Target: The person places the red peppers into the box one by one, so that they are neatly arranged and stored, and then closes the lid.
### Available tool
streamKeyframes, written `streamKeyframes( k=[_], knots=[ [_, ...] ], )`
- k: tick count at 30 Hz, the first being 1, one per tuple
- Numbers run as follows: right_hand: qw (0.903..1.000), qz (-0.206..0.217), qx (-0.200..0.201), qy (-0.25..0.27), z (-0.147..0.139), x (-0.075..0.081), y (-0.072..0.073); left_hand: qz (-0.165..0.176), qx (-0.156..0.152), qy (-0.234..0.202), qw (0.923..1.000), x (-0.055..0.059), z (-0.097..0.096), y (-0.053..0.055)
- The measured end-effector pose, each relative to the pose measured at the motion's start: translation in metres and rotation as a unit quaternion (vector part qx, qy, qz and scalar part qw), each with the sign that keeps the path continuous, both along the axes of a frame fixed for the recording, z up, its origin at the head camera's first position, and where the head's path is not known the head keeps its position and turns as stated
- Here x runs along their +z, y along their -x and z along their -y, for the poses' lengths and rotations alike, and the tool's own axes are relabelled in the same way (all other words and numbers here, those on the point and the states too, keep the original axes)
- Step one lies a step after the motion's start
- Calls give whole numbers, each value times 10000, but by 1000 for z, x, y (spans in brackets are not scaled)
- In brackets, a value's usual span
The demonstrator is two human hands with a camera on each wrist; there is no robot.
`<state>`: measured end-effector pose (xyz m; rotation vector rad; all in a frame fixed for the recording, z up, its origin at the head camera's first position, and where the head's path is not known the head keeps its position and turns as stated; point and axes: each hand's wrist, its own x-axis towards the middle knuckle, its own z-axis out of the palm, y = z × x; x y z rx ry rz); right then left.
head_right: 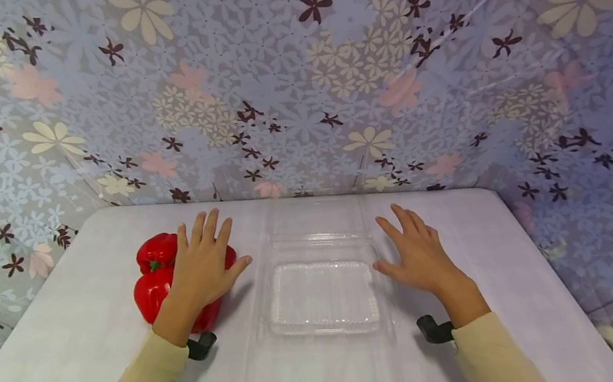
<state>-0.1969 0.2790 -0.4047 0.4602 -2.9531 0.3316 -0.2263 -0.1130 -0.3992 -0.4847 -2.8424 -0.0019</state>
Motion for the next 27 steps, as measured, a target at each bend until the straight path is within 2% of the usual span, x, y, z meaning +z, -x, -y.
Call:
streamKeyframes(
  k=[5,10,15,22,27],
  knots=[
    [9995,79,228,196,-7,1,-5,60,-50,54,10000,3,5,-6],
    [9975,50,520,481,-19,5,-17,-20,-286,-52,9996,9,17,-23],
    [9959,-109,778,451,-28,12,-32,-173,-514,-171,9984,15,28,-39],
    [9959,47,837,337,-35,12,-38,-122,-540,-299,9980,17,32,-44],
    [9950,145,933,336,-37,8,-40,-94,-592,-338,9976,12,39,-50]
  ],
)
